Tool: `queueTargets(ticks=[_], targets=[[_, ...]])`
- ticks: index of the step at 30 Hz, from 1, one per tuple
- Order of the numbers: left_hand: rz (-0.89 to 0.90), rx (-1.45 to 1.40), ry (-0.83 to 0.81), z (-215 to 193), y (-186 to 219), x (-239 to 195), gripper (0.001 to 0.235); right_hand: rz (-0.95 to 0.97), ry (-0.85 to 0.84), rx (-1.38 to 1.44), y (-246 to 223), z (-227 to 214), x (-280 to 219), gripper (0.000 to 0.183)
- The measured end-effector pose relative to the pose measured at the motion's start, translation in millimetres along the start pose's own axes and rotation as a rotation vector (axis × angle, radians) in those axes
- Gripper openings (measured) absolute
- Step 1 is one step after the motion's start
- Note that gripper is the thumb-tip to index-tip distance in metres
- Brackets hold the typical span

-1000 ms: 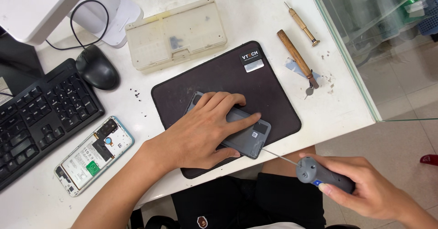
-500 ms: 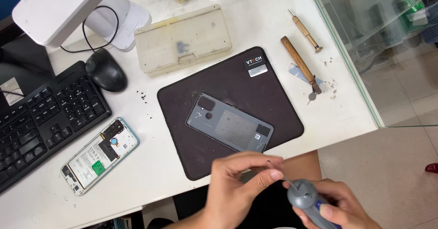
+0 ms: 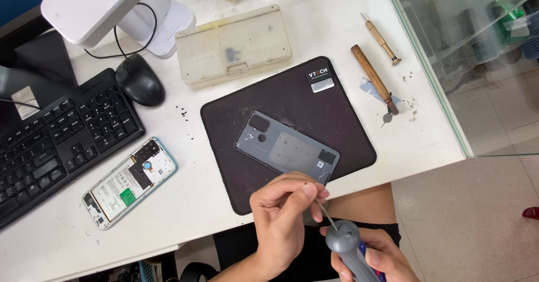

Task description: The person uses a precision screwdriver to remove screws from the back of a smartphone placed on a work mat. They repeatedly unscrew, remove, and set aside screws while holding the phone steady with the other hand.

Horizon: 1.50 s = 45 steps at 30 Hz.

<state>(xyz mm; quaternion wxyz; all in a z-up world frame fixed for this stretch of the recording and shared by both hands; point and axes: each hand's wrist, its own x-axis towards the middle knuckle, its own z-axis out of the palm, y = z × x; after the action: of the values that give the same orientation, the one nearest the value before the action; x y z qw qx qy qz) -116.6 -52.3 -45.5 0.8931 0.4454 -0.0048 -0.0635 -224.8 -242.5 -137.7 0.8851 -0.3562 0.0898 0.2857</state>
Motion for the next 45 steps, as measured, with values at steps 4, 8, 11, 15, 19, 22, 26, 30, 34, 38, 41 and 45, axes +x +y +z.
queueTargets(ticks=[4,8,11,15,19,22,26,30,34,38,41,45], targets=[[0.16,-0.049,0.24,-17.5,35.4,24.7,0.013,-0.029,-0.098,0.101,17.2,-8.3,-6.2,0.086],[0.401,0.336,0.268,-48.0,84.8,31.4,0.013,-0.047,0.006,0.043,8.4,-28.2,-16.0,0.085],[0.457,1.001,0.248,-66.7,114.3,36.3,0.01,-0.098,0.147,-0.041,0.3,-38.3,-24.9,0.085],[0.577,1.621,0.177,-89.6,140.8,67.5,0.007,-0.095,0.176,-0.139,-12.4,-48.4,-29.8,0.084],[0.762,1.91,-0.059,-109.4,150.5,84.2,0.008,-0.157,0.148,-0.144,-14.5,-60.8,-28.8,0.081],[0.717,2.029,-0.124,-119.3,154.2,86.9,0.01,-0.145,0.195,-0.173,-15.7,-71.3,-28.8,0.08],[0.712,2.126,-0.151,-124.2,157.6,91.3,0.012,-0.132,0.272,-0.246,-16.2,-79.6,-32.4,0.078],[0.72,2.179,-0.215,-121.3,162.8,94.6,0.017,-0.157,0.247,-0.274,-18.3,-85.1,-36.2,0.077],[0.696,2.223,-0.262,-114.5,167.6,98.2,0.021,-0.168,0.284,-0.316,-19.6,-88.8,-38.1,0.076],[0.69,2.26,-0.359,-107.8,169.6,101.7,0.017,-0.198,0.286,-0.357,-23.1,-85.4,-37.9,0.075],[0.736,2.344,-0.389,-103.2,173.0,100.1,0.016,-0.215,0.258,-0.363,-29.1,-73.4,-37.8,0.074],[0.729,2.385,-0.381,-97.5,175.1,96.9,0.034,-0.233,0.279,-0.359,-31.8,-46.1,-36.6,0.074]])
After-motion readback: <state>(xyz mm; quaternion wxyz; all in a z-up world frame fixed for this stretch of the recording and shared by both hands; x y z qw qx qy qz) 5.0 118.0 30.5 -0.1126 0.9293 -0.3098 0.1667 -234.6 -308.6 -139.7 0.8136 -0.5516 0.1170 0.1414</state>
